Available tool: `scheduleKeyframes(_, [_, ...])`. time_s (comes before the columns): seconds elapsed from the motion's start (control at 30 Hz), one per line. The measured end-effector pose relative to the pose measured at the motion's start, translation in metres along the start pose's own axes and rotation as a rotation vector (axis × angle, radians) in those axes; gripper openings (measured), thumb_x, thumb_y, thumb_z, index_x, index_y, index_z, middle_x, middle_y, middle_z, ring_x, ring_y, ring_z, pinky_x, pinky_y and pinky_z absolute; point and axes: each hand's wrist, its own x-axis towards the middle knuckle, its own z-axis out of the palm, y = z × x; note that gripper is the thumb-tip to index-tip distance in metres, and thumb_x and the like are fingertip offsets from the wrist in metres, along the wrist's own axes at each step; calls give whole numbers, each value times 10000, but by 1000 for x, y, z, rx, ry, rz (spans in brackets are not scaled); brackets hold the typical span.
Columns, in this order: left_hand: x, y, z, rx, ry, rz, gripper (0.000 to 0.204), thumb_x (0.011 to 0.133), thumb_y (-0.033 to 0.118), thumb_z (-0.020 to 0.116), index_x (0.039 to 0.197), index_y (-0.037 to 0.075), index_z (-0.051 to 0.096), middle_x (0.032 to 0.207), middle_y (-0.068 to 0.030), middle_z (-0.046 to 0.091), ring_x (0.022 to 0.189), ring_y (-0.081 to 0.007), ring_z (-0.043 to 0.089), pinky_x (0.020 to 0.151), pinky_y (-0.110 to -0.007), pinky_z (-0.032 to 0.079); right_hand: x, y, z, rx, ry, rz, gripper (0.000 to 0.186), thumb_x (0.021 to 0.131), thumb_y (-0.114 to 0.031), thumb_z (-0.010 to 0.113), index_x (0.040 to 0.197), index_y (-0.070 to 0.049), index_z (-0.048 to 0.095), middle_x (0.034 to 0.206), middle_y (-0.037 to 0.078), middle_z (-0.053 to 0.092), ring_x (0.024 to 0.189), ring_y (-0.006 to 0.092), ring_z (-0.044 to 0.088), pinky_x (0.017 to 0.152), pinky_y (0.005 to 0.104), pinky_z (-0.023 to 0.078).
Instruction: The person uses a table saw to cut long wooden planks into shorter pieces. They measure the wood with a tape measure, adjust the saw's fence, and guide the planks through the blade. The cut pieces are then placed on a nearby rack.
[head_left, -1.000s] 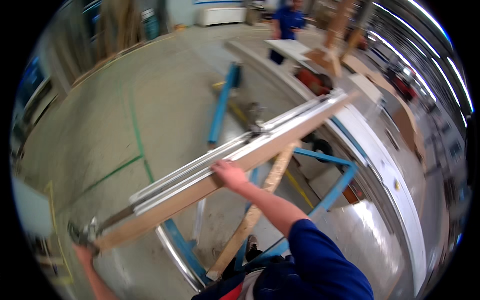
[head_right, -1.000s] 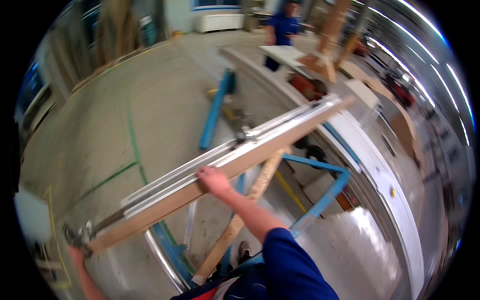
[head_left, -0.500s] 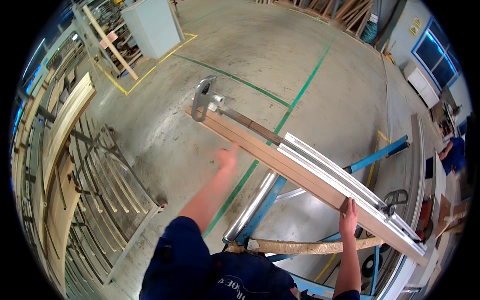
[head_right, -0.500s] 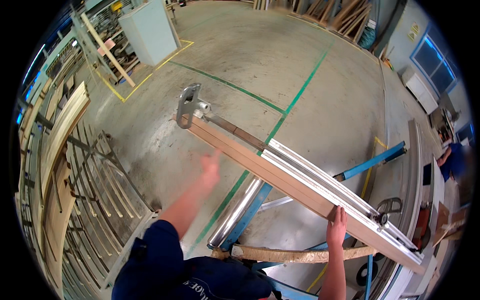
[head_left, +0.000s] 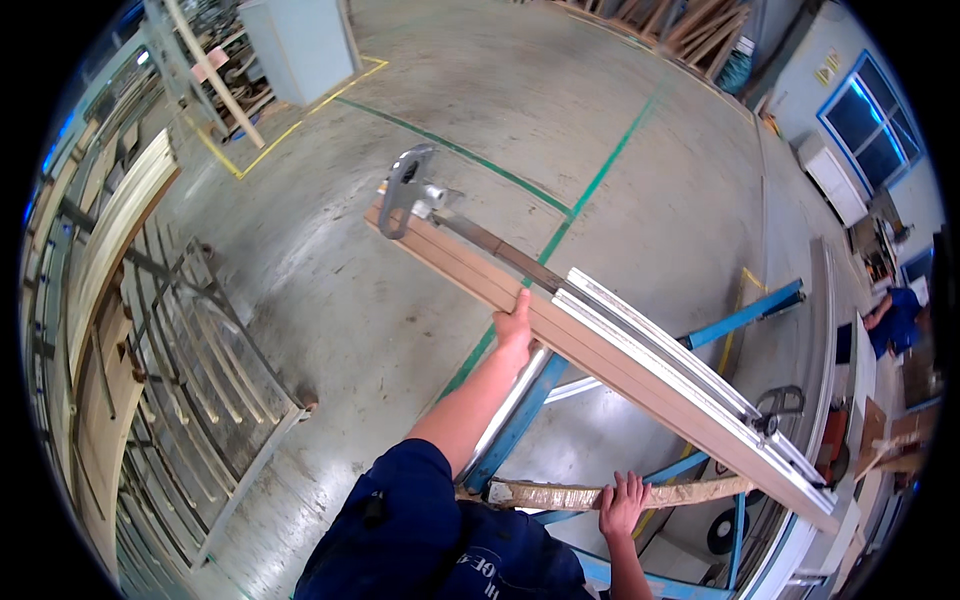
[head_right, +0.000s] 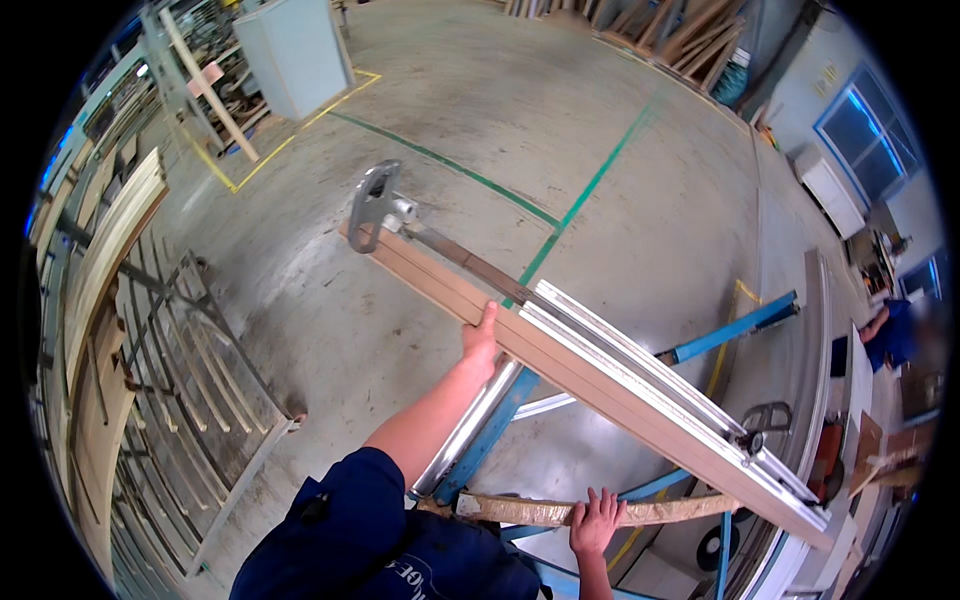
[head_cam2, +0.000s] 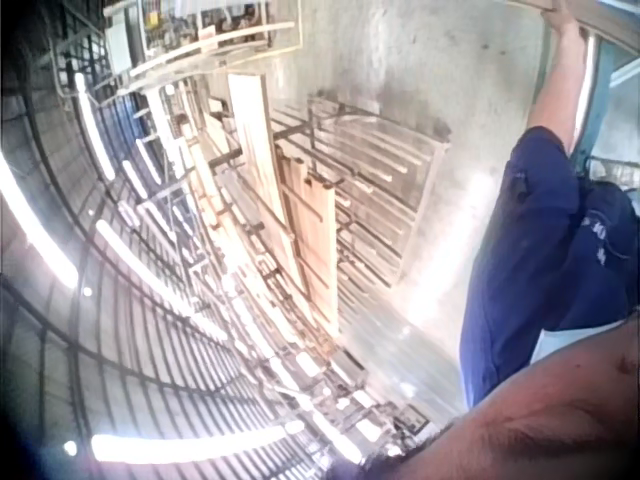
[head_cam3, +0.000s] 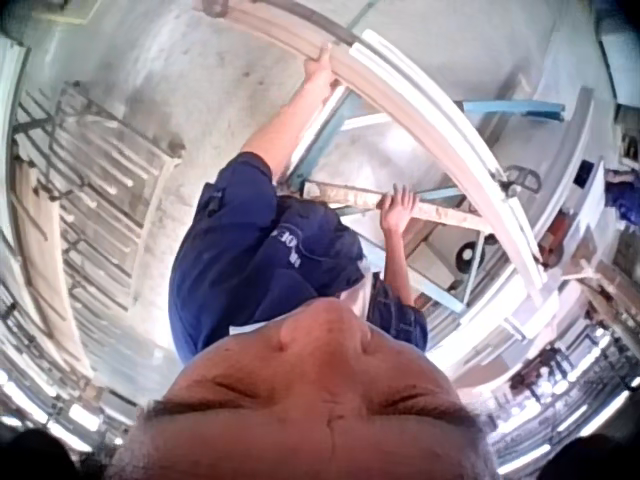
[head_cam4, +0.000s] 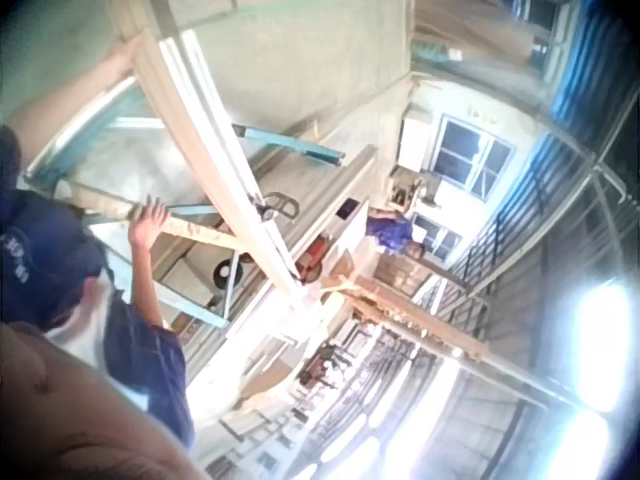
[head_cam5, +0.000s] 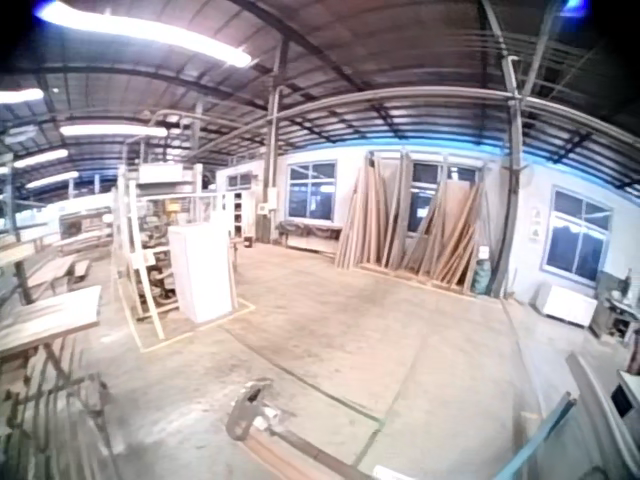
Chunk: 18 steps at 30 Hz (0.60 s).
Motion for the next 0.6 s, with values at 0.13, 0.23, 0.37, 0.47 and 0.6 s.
scheduleKeyframes(0.13, [22, -22, -11, 21, -206, -12, 789, 906, 606, 721, 1422, 49, 506, 1249, -104, 637, 1071, -217, 619, 888, -433, 554, 9, -11, -5, 32, 45, 30, 445, 951, -413, 617, 1292, -134, 685, 1374, 208, 557, 1374, 379, 440, 1232, 609, 143])
scheduleKeyframes(0.23, [54, -21, -40, 79, -371, 17, 709, 961, 642, 615, 1443, 128, 536, 1324, -57, 643, 1018, -196, 653, 827, -361, 555, 16, -10, -13, 8, -51, -19, 538, 969, -520, 536, 1342, -150, 652, 1424, 200, 532, 1394, 354, 427, 1232, 612, 136])
scheduleKeyframes(0.37, [109, -10, -54, 167, -268, -42, 794, 931, 658, 650, 1492, 121, 484, 1392, -43, 620, 1217, -226, 622, 1025, -400, 506, 21, -12, -8, 7, -8, -25, 594, 975, -584, 501, 1359, -154, 643, 1453, 142, 527, 1418, 326, 404, 1263, 567, 106])
scheduleKeyframes(0.47, [74, -17, -30, 172, -191, -37, 894, 869, 657, 728, 1490, 68, 469, 1410, -84, 599, 1243, -255, 602, 1069, -410, 491, 4, -3, -9, 50, 24, 3, 589, 961, -607, 521, 1337, -173, 656, 1443, 117, 531, 1406, 318, 412, 1259, 564, 128])
scheduleKeyframes(0.6, [67, -12, -26, 161, -117, -34, 969, 813, 648, 792, 1464, 5, 471, 1391, -133, 604, 1216, -281, 620, 1058, -414, 510, 1, -8, -19, 93, 7, 2, 649, 935, -659, 521, 1321, -161, 680, 1437, 110, 534, 1421, 301, 398, 1270, 555, 95])
